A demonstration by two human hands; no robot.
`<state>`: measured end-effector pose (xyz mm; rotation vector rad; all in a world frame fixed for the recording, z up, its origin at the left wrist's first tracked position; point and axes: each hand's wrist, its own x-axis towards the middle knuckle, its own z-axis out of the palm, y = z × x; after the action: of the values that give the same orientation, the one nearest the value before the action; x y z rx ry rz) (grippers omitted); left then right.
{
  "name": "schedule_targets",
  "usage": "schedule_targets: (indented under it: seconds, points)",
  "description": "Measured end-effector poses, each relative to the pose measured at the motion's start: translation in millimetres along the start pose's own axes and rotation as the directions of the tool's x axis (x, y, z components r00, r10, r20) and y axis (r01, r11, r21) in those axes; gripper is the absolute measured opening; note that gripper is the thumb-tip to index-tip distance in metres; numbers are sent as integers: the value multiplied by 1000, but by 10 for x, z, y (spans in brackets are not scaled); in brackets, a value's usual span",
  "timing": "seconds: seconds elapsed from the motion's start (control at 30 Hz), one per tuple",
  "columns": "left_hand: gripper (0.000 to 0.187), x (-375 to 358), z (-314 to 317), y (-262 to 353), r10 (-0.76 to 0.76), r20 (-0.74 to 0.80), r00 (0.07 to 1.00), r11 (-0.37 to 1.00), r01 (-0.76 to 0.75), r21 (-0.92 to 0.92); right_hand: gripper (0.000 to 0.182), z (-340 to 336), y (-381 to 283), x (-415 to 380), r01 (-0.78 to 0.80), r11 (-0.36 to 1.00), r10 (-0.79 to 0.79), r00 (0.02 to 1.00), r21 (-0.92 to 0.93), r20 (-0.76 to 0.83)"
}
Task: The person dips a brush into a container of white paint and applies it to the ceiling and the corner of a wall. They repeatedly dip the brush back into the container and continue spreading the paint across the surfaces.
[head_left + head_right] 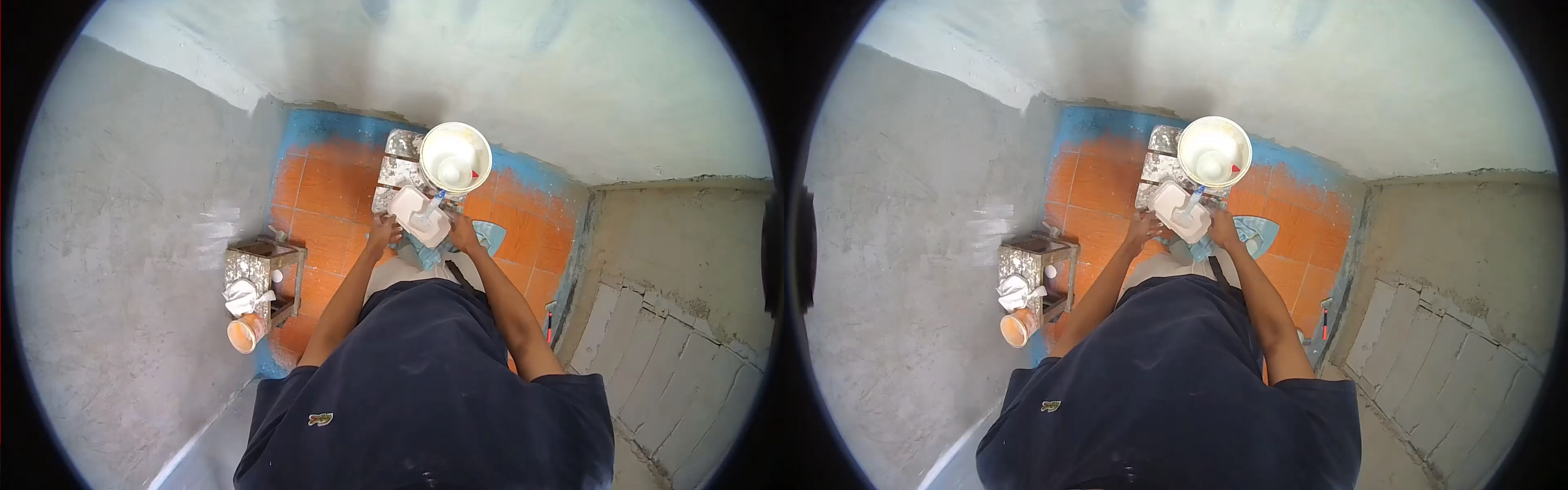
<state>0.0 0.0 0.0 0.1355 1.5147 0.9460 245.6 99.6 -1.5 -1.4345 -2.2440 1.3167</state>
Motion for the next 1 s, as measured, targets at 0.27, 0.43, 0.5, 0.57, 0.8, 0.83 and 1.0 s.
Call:
schedule_targets:
  seconds: [0.27,0.43,0.5,0.57,0.8,0.83,1.0]
  points:
    - [48,-396,-112,227,90,-51,995,993,-94,-69,38,-103,-473,-189,112,990,-102,990,92,-101]
    - [43,-601,-27,298,259,-63,964,931,-266,-251,38,-287,-768,-267,39,998,-37,999,58,-30]
    - [41,-703,-26,374,309,-67,949,895,-314,-318,37,-281,-846,-296,52,995,-49,998,86,-43]
    - [41,-729,-42,397,347,-85,934,862,-353,-365,35,-317,-949,-337,92,989,-83,994,118,-77]
    - [75,-684,-61,191,151,108,983,765,-47,-642,30,-362,-1220,-437,162,979,-143,978,123,-150]
    - [81,-804,7,319,201,260,944,670,61,-740,30,-395,-1286,-455,187,973,-161,970,134,-182]
    - [95,-931,210,606,388,403,829,613,95,-785,26,-667,-1648,-631,117,974,-85,983,192,-164]
